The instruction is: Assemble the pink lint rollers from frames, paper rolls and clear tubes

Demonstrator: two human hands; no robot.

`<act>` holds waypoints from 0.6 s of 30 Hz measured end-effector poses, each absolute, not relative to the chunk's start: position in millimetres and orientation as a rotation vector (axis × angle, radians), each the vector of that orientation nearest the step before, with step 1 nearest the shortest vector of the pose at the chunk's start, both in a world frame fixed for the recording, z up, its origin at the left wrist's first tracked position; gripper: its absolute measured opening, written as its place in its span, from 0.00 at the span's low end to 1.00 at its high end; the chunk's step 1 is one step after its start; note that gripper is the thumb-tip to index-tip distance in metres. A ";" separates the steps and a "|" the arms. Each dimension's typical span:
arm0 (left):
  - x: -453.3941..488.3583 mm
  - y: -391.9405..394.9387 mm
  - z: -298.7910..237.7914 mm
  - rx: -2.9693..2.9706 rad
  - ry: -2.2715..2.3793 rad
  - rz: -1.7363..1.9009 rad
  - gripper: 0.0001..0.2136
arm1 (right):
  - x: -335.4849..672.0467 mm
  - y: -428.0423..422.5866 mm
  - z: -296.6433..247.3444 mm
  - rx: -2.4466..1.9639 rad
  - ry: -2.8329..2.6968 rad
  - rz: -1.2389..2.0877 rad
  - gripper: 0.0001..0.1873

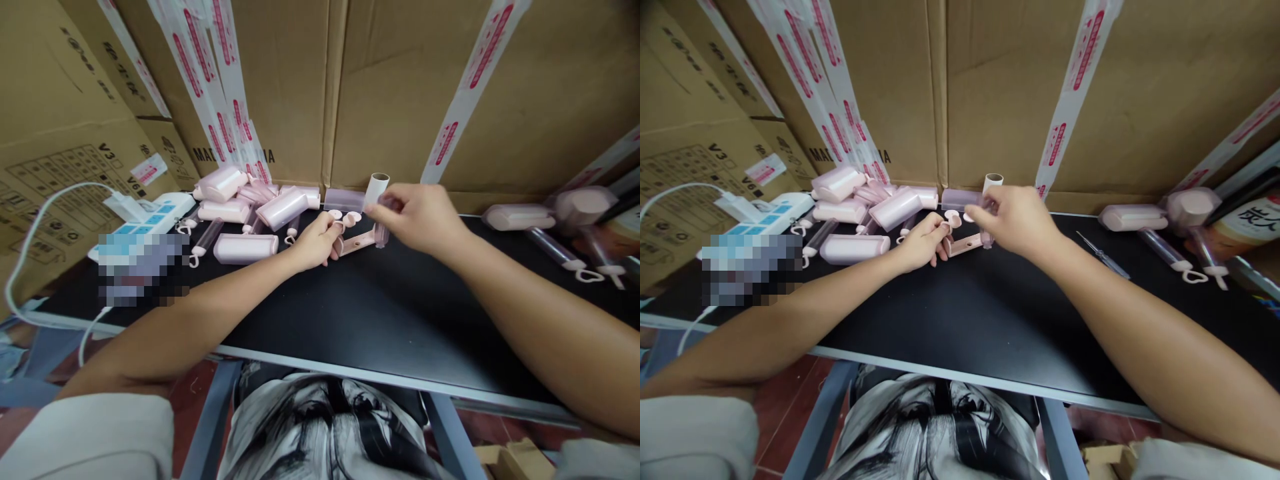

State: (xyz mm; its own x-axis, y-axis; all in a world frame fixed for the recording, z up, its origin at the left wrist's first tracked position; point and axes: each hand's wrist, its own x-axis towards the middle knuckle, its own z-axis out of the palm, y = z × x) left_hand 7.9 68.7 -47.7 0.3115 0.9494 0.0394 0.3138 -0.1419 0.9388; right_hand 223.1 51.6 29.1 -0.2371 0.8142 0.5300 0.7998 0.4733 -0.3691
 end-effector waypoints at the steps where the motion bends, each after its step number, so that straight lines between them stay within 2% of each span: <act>1: 7.0 67.6 -46.3 1.668 1.167 0.867 0.07 | 227.5 49.7 33.6 -1.321 -1.933 0.062 0.15; 6: 1.4 57.6 -36.8 1.805 1.143 0.967 0.09 | 244.8 38.9 28.3 -1.073 -1.523 0.457 0.09; 9: -2.0 52.3 -33.5 1.873 1.091 1.015 0.09 | 248.0 31.0 15.1 -1.010 -1.428 0.596 0.09; 18: -5.7 44.1 -20.9 1.792 0.830 1.083 0.10 | 245.8 12.4 16.7 -0.660 -1.280 1.223 0.22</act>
State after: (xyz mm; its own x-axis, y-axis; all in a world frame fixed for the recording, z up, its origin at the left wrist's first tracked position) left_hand -5.7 44.1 -20.9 0.4018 0.8514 0.3370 0.1046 -0.4083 0.9068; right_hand 245.8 12.4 16.7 -0.1531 0.9255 0.3464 -0.3038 0.2895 -0.9077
